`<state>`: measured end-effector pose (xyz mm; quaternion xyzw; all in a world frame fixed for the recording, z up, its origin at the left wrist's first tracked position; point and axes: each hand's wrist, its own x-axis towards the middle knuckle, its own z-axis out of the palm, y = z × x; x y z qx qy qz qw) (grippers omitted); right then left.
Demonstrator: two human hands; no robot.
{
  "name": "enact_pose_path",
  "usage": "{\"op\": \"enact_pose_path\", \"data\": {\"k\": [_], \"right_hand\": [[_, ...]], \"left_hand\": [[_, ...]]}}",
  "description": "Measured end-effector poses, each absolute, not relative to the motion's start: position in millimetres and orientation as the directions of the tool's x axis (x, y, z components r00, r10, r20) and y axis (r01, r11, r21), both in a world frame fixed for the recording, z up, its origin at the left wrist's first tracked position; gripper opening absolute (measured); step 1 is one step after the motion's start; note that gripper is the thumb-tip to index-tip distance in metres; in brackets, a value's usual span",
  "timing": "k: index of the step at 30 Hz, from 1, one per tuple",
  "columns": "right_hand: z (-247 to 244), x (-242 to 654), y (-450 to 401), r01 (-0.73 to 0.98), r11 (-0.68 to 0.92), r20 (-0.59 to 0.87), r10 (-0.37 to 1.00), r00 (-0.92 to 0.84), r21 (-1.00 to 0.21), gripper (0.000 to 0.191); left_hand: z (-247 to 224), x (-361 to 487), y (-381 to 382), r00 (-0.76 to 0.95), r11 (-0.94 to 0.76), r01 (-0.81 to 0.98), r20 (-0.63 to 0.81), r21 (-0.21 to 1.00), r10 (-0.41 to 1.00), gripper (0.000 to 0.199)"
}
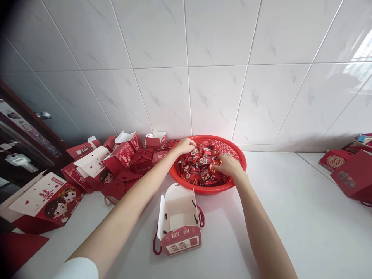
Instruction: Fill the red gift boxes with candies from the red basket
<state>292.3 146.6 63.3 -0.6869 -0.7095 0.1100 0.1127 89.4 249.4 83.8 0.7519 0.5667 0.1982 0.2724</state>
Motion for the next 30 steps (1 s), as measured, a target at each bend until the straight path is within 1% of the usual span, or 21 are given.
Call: {"op": "enact_pose_path", "data": {"k": [1, 3, 7, 11, 14, 16, 18, 19, 22, 24, 26, 28, 30], "right_hand": [[63.2, 292.2, 147.2, 0.95, 0.036, 0.008, 0.999, -0.035, -0.311, 0.03], [63.1, 292.4, 148.5, 0.95, 0.037, 0.006, 0.999, -0.037, -0.311, 0.027], [63.5, 292.4, 149.4, 0.947, 0.044, 0.01, 0.999, -0.043, -0.319, 0.022], [63.5, 292.0, 148.7, 0.937, 0.048, 0.028, 0.999, -0.041, -0.347, 0.021], [64.0, 292.1, 148.7, 0.919, 0.052, 0.055, 0.998, -0.032, -0.391, 0.021], [66.3, 291.8, 148.4, 0.898, 0.062, 0.09, 0.996, -0.025, -0.436, 0.021], [70.7, 290.3, 147.0, 0.865, 0.078, 0.139, 0.99, -0.009, -0.496, 0.022], [73.7, 288.8, 145.5, 0.842, 0.091, 0.167, 0.986, -0.001, -0.532, 0.024], [83.4, 281.5, 138.6, 0.756, 0.155, 0.227, 0.974, -0.009, -0.635, 0.029], [88.5, 275.0, 133.4, 0.638, 0.228, 0.254, 0.966, -0.053, -0.735, 0.033], [91.5, 268.6, 129.5, 0.47, 0.297, 0.289, 0.953, -0.092, -0.831, 0.034], [92.6, 263.5, 127.7, 0.334, 0.35, 0.334, 0.937, -0.104, -0.875, 0.032], [92.9, 260.0, 127.2, 0.297, 0.394, 0.38, 0.919, -0.107, -0.87, 0.029]], "left_hand": [[84.0, 91.1, 253.0, 0.262, -0.183, 0.762, -0.038, 0.621, 0.964, 0.032], [84.3, 93.1, 257.8, 0.231, -0.132, 0.797, -0.095, 0.589, 0.968, 0.038], [80.8, 94.3, 260.0, 0.212, -0.072, 0.821, -0.185, 0.567, 0.96, 0.037], [76.1, 92.5, 261.2, 0.239, -0.065, 0.775, -0.197, 0.628, 0.951, 0.036], [78.5, 88.4, 259.1, 0.259, -0.087, 0.681, -0.128, 0.727, 0.957, 0.024], [83.2, 84.8, 252.1, 0.271, -0.124, 0.576, -0.046, 0.808, 0.962, 0.015], [88.3, 81.3, 239.4, 0.299, -0.171, 0.445, 0.034, 0.879, 0.954, 0.011], [90.3, 79.9, 231.4, 0.322, -0.191, 0.38, 0.064, 0.905, 0.945, 0.012], [92.7, 77.4, 205.7, 0.377, -0.226, 0.223, 0.13, 0.948, 0.917, 0.023], [91.7, 77.2, 191.6, 0.401, -0.23, 0.087, 0.177, 0.969, 0.899, 0.028], [90.7, 77.3, 181.8, 0.422, -0.222, -0.016, 0.208, 0.975, 0.882, 0.031], [90.8, 76.5, 175.5, 0.45, -0.221, -0.037, 0.214, 0.975, 0.867, 0.033], [92.6, 74.0, 171.2, 0.481, -0.247, -0.011, 0.221, 0.969, 0.848, 0.033]]}}
